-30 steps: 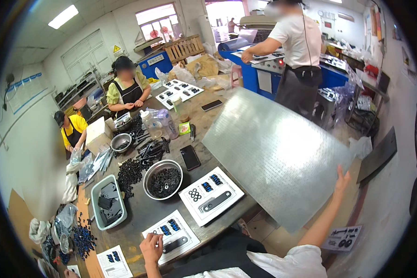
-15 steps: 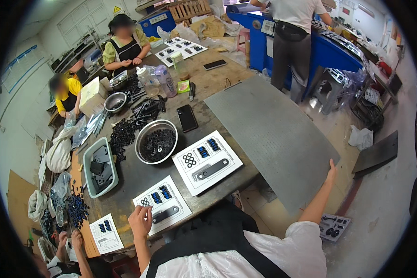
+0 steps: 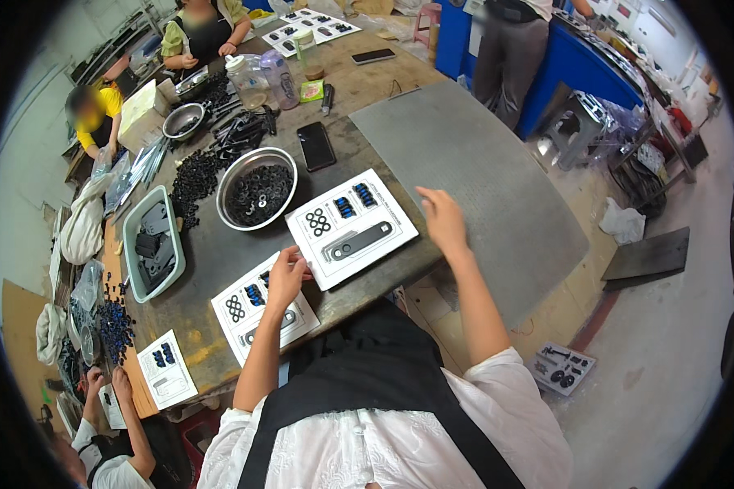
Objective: The person assembles small hardware components onto printed cardboard sheets, placing black rings and a long black handle into designated slots. They repeatedly pick parts from bowls and trays, arrange them on the sheets, and move completed sheets aside.
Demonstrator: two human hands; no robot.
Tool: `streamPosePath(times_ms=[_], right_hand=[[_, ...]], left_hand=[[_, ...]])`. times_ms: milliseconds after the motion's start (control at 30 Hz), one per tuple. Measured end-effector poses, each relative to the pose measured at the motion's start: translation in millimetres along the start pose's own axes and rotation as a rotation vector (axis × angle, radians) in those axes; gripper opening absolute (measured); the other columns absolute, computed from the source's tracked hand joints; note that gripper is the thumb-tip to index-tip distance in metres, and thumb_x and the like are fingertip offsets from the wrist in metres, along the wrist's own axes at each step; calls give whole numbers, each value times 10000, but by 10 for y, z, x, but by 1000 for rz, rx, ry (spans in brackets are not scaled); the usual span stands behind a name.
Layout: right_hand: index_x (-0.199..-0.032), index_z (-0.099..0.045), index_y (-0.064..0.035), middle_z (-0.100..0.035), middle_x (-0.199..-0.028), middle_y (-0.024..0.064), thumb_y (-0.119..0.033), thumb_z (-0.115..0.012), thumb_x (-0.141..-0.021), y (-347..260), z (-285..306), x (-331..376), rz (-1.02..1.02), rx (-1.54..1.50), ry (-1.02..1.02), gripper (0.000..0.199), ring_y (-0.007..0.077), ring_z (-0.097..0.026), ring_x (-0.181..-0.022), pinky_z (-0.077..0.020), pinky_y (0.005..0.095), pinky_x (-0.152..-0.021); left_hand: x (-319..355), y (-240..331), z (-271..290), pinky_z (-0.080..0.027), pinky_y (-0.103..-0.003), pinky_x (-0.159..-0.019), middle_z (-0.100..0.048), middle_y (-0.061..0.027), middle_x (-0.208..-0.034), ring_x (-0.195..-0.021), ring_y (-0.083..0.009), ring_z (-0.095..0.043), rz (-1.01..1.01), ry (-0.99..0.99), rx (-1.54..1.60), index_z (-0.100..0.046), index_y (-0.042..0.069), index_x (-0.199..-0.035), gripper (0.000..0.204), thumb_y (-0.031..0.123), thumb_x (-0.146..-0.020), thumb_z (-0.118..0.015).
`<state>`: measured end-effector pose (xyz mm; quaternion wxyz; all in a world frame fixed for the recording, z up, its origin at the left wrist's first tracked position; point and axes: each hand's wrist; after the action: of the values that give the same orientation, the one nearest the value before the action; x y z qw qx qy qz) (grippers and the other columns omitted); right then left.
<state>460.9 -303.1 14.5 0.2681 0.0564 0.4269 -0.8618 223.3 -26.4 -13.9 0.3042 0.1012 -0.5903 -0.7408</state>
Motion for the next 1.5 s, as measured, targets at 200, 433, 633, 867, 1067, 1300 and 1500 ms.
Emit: streamPosePath(times_ms=[200, 433, 633, 867, 1067, 1300, 1500], right_hand=[[-1152, -723, -107, -710, -994, 190, -167, -648, -920, 164, -669, -241, -16, -84, -57, 251, 387, -676, -938, -538, 444, -822], [-1189, -727, -77, -766, -992, 125, -97, -689, -890, 263, -655, -354, -170, -263, -232, 302, 172, -723, -891, -549, 295, -812], [-1166, -730, -46, -766, -938, 121, -82, -680, -887, 451, -578, -338, -214, -385, -191, 286, 160, -712, -830, -544, 294, -759], [-1230, -677, 18, -741, -987, 78, 8, -666, -890, 776, 37, -433, -348, -542, -100, 341, 98, -665, -792, -536, 233, -668], [-1254, -632, 54, -726, -992, 105, 39, -639, -897, 1051, 577, -317, -504, -647, 68, 357, 146, -693, -798, -572, 257, -645], [-1279, -583, 89, -702, -1009, 151, 104, -621, -874, 1547, 830, -35, -615, -651, 248, 407, 205, -705, -807, -625, 321, -669], [-1304, -566, 91, -697, -1026, 170, 117, -630, -862, 1741, 867, 186, -685, -615, 303, 447, 211, -699, -822, -629, 329, -668]], left_hand=[[-171, -258, 12, -585, -306, -591, -621, -105, -903, -686, -172, -663, -57, 9, -1, -466, -35, -1295, 449, 61, -905, -667], [-134, -147, -113, -589, -294, -602, -580, -62, -901, -765, -155, -651, -38, -37, 132, -422, -34, -1347, 574, -9, -859, -724], [-129, 198, -161, -608, -308, -611, -564, -74, -980, -784, -176, -664, 5, -82, 178, -440, -23, -1349, 570, -29, -852, -719], [-822, 469, -503, -602, -338, -602, -629, -109, -988, -727, -203, -702, -147, -216, -74, -488, -3, -1359, 582, 71, -839, -739], [-1583, 1084, -1162, -568, -358, -625, -714, -140, -954, -649, -240, -701, -293, -367, -314, -592, 17, -1291, 534, 67, -769, -690], [-2285, 1103, -2134, -565, -400, -787, -744, -161, -1029, -929, -308, -718, -380, -497, -449, -692, 72, -1198, 481, 66, -723, -620], [-2344, 1090, -2511, -545, -418, -878, -731, -165, -1092, -1031, -339, -690, -355, -523, -452, -727, 129, -1161, 420, 76, -772, -580]])
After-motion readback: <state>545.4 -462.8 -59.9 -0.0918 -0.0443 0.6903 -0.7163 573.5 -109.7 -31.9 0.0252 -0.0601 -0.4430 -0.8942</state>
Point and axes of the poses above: each hand's wrist, its own x-axis away from the middle knuckle, its own z-axis out of the back of the hand, y = z × x
